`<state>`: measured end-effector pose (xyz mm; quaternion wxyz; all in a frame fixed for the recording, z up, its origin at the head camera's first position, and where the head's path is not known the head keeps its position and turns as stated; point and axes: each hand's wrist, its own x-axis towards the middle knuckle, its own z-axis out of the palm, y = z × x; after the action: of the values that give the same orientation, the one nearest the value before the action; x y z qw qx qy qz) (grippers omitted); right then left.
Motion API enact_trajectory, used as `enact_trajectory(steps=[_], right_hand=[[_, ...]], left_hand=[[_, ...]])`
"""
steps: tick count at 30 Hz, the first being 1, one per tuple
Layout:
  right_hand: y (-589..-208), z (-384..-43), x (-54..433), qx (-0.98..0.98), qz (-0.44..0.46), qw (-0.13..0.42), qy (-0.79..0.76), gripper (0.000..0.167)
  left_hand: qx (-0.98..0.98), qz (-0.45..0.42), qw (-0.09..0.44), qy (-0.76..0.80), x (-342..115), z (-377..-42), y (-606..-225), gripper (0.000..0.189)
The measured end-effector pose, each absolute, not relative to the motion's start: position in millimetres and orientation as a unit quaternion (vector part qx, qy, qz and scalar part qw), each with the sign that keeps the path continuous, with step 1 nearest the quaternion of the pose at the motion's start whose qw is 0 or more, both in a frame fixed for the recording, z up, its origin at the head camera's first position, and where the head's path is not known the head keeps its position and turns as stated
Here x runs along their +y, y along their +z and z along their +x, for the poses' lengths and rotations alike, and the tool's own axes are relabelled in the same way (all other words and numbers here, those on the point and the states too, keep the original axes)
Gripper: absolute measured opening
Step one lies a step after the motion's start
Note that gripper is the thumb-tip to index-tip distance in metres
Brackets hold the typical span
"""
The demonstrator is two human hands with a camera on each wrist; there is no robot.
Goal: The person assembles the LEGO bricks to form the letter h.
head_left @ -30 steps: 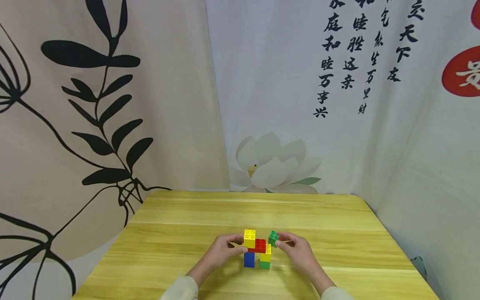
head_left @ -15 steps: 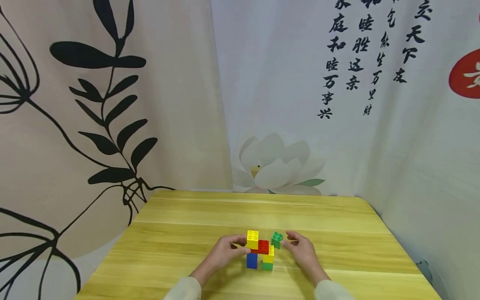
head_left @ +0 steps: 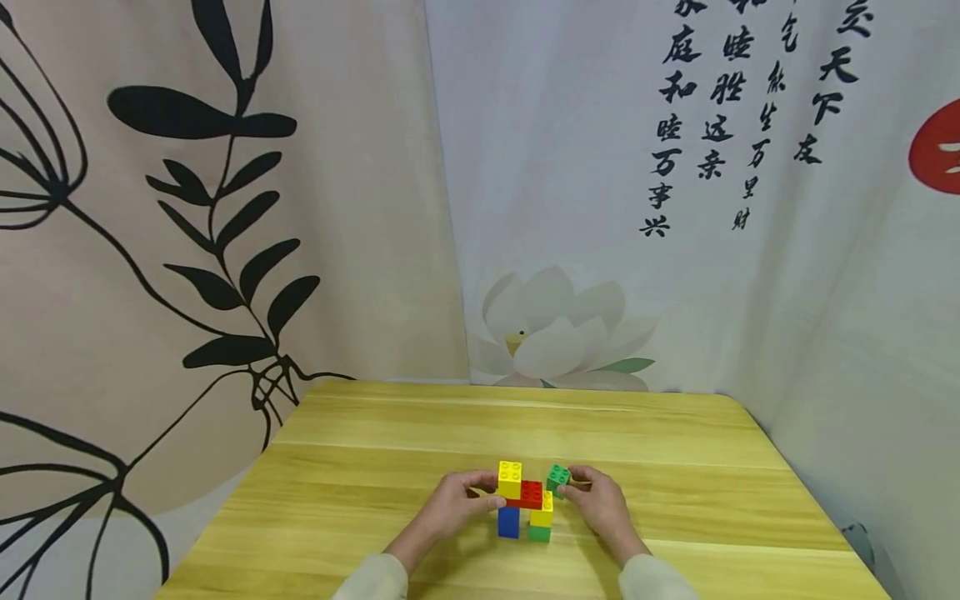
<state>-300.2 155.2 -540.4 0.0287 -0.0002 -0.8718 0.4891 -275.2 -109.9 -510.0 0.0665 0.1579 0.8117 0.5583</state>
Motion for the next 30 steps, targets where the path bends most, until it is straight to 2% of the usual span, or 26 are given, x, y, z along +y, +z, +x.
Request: enact_trajectory(steps=[19,30], right_hand=[[-528.9,-295.7,169.8,-0.852,0.002,0.023,0.524,0.04],[-491.7,-303.1,170.2,-0.86,0.046,0.072,0.504,0.039]], left_hand=[[0.816,0.17,0.067,0.549,-108.7,-276.0,-507.6,0.034],[0.82,0.167,0.061,0.544,-109.9,-276.7,-510.1,0.035]])
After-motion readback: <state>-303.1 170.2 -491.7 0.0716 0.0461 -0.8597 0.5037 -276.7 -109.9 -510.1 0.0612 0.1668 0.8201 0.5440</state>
